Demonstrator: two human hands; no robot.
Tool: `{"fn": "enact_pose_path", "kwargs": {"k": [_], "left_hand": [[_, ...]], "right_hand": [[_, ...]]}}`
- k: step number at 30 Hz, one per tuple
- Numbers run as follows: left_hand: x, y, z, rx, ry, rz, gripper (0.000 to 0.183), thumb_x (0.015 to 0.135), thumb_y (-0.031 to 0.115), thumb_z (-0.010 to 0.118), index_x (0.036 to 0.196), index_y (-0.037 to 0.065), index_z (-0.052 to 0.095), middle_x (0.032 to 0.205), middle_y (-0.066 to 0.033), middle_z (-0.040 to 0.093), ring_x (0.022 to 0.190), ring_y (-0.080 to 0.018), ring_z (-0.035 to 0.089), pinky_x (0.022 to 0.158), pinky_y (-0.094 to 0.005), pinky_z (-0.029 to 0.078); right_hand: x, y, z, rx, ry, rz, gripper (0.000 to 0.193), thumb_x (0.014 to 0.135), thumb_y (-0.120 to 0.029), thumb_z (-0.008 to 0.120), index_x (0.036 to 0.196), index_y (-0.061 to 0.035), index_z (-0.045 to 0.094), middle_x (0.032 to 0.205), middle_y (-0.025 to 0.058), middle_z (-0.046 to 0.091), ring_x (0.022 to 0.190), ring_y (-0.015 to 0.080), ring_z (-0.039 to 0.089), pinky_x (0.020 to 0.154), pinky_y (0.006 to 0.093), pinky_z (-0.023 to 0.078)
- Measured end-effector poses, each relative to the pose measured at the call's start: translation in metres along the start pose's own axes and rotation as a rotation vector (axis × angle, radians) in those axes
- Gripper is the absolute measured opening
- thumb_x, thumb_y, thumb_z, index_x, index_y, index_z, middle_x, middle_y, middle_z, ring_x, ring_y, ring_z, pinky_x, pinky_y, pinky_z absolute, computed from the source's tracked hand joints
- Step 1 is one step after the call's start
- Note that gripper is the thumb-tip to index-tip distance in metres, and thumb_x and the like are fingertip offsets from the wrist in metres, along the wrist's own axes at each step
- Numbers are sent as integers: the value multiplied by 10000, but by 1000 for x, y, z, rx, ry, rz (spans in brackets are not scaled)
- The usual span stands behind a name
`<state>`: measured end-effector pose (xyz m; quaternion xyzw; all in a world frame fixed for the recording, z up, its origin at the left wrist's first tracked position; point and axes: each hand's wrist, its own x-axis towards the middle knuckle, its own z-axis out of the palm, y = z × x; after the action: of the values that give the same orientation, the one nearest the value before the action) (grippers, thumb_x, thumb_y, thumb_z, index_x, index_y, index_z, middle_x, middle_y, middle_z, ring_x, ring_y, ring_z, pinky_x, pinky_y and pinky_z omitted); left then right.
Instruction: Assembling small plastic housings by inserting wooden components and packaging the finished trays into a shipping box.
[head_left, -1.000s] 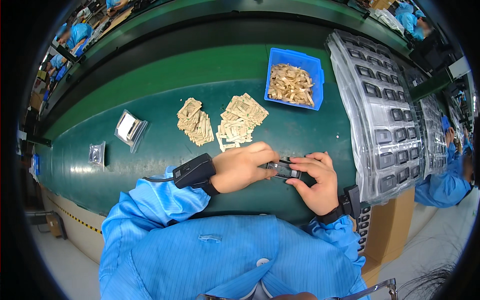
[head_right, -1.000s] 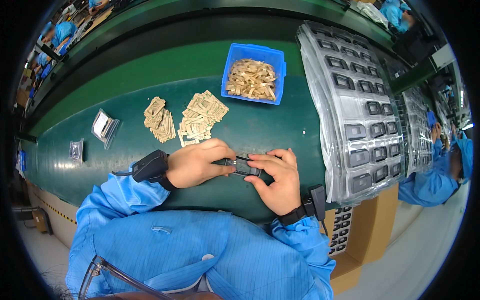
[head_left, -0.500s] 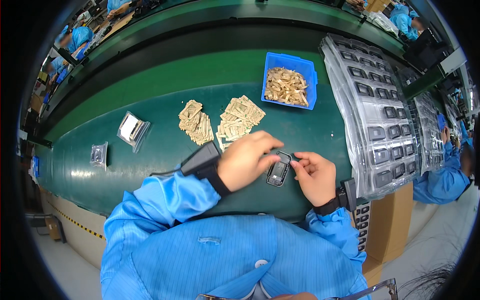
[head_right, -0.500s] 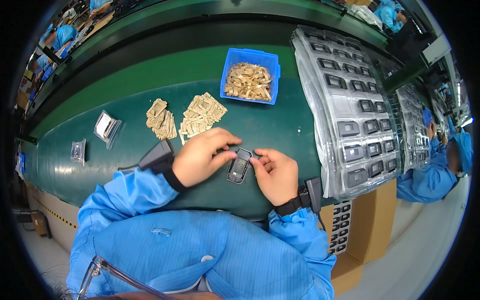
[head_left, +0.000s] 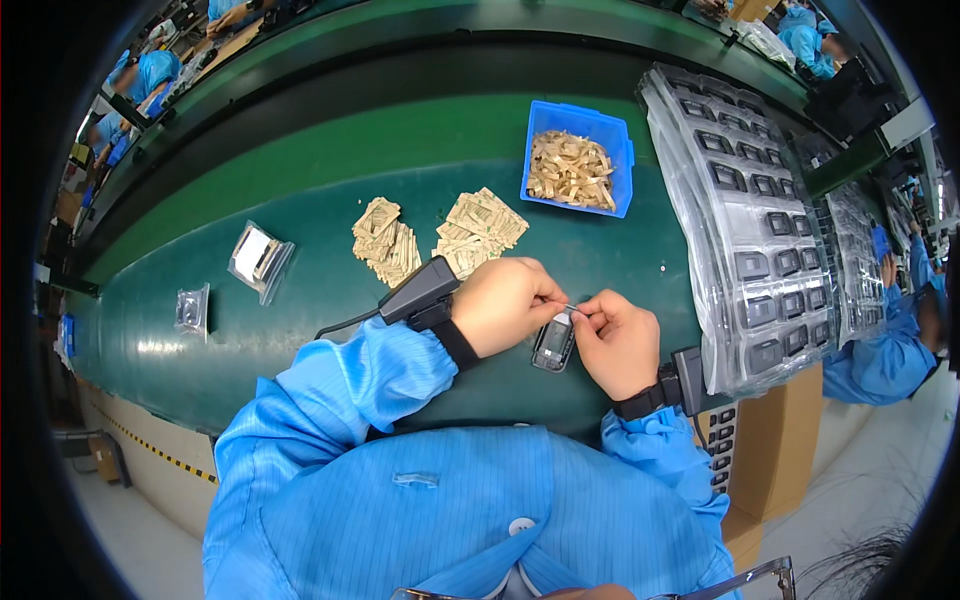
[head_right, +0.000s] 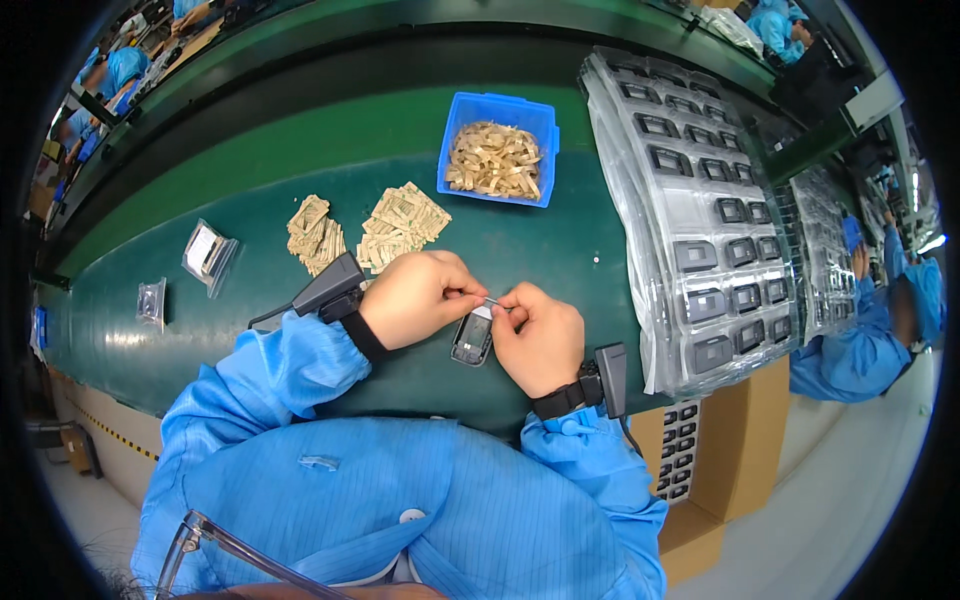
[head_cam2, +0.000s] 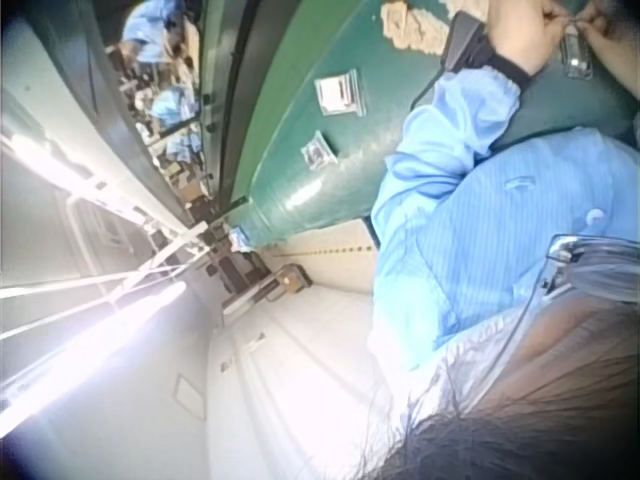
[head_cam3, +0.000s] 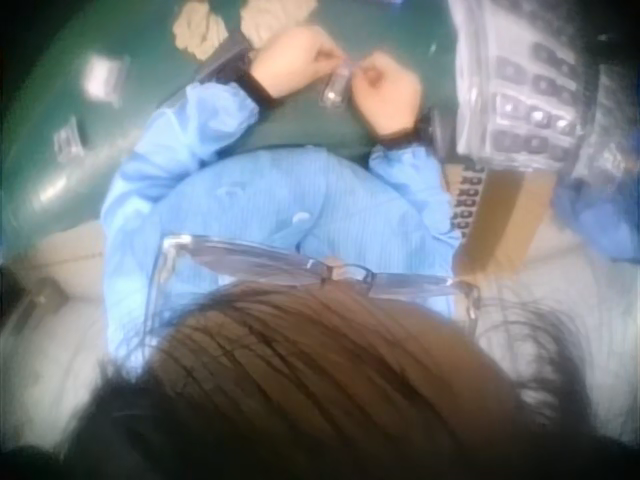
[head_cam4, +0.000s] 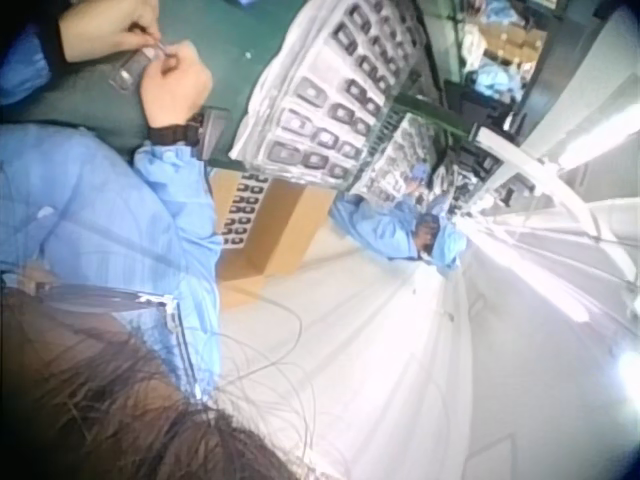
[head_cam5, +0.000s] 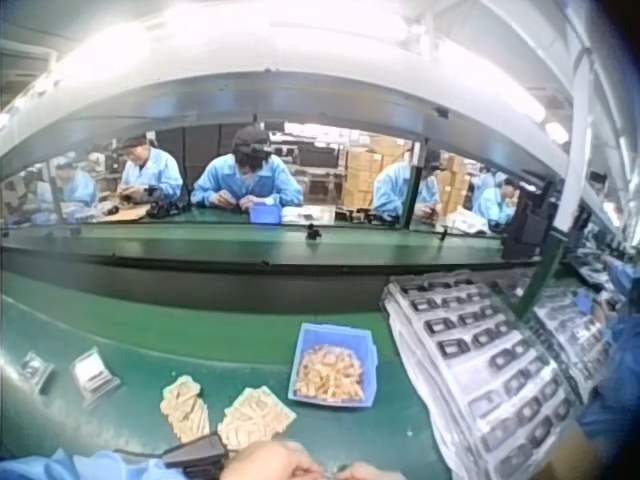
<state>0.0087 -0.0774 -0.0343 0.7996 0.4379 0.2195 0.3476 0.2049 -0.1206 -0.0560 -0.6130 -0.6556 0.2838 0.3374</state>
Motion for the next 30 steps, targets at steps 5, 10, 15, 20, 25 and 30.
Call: {"fn": "enact_pose_path", "kwargs": {"k": [5, 10, 15, 20, 25, 30], "left_hand": [[-17, 12, -6, -48, 12, 62, 240, 800, 101, 700, 1027, 37, 740, 931, -104, 665, 775, -227, 644, 684, -334, 528], [-10, 13, 5, 39, 37, 18, 271, 761, 91, 706, 1029, 64, 725, 888, -90, 661, 804, -259, 652, 699, -364, 531], [7, 14, 4, 121, 245, 299, 177, 775, 83, 705, 950, 75, 692, 887, -101, 665, 777, -313, 649, 703, -393, 533], [39, 42, -47, -30, 531, 322, 140, 846, 80, 721, 976, 30, 719, 898, -96, 701, 813, -239, 684, 712, -319, 538], [53, 27, -57, -616, 407, 13, 146, 885, 94, 726, 983, -15, 729, 906, -75, 723, 823, -111, 653, 718, -259, 524], [47, 24, -56, -434, 410, 71, 170, 885, 53, 711, 1038, -22, 714, 977, -98, 708, 855, -106, 657, 751, -255, 541]], "right_hand": [[-6, -25, -19, 133, -119, 100, 146, 762, -111, 747, 843, -29, 658, 635, 66, 645, 531, 234, 629, 507, 329, 478], [3, -24, -13, -156, -114, -97, 156, 748, -98, 721, 848, -36, 618, 660, 78, 630, 588, 272, 639, 555, 418, 488], [28, -39, -29, 46, -185, -71, 276, 796, -99, 694, 1042, -25, 594, 790, 122, 690, 626, 284, 661, 603, 415, 511], [53, -60, -45, 685, -192, 53, 309, 958, 62, 491, 1248, -38, 530, 990, 103, 689, 731, 102, 665, 610, 206, 518], [69, -75, -38, 804, -20, -46, 156, 1003, -56, 533, 1143, 3, 568, 965, 138, 699, 766, 143, 694, 605, 222, 539], [75, -52, -16, 856, 24, -110, 137, 1015, -55, 498, 1125, 20, 533, 970, 160, 687, 781, 176, 701, 645, 256, 583]]}}
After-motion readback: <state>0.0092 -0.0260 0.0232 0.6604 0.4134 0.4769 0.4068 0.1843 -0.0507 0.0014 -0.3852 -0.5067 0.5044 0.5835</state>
